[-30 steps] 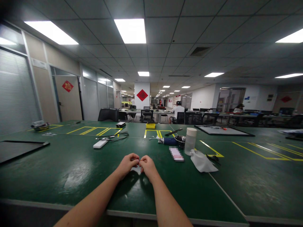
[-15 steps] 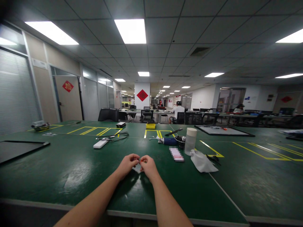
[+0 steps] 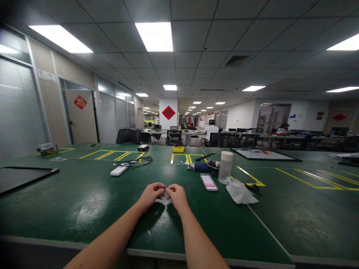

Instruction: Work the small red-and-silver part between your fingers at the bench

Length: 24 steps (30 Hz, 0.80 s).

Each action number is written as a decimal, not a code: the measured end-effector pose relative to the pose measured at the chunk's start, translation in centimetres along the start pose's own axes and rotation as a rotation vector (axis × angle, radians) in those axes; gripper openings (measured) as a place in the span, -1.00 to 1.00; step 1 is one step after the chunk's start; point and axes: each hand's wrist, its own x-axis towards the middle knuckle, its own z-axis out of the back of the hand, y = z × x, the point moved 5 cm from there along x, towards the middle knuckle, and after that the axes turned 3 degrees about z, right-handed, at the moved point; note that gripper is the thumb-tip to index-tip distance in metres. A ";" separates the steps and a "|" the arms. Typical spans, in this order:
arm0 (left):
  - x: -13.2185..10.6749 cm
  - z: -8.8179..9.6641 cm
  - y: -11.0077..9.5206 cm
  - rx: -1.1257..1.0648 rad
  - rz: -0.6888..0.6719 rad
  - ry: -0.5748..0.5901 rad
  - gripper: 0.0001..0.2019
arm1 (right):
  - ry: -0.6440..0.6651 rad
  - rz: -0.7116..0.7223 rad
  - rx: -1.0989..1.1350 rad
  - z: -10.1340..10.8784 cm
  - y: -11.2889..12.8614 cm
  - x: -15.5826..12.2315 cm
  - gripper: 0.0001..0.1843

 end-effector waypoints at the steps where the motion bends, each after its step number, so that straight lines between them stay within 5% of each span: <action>1: 0.0 0.0 0.0 -0.018 0.007 -0.003 -0.79 | -0.005 -0.002 0.009 0.0 0.0 0.0 -0.86; 24: -0.1 -0.2 0.0 -0.085 0.043 0.017 -0.74 | -0.038 -0.063 0.115 0.0 -0.5 0.0 -0.83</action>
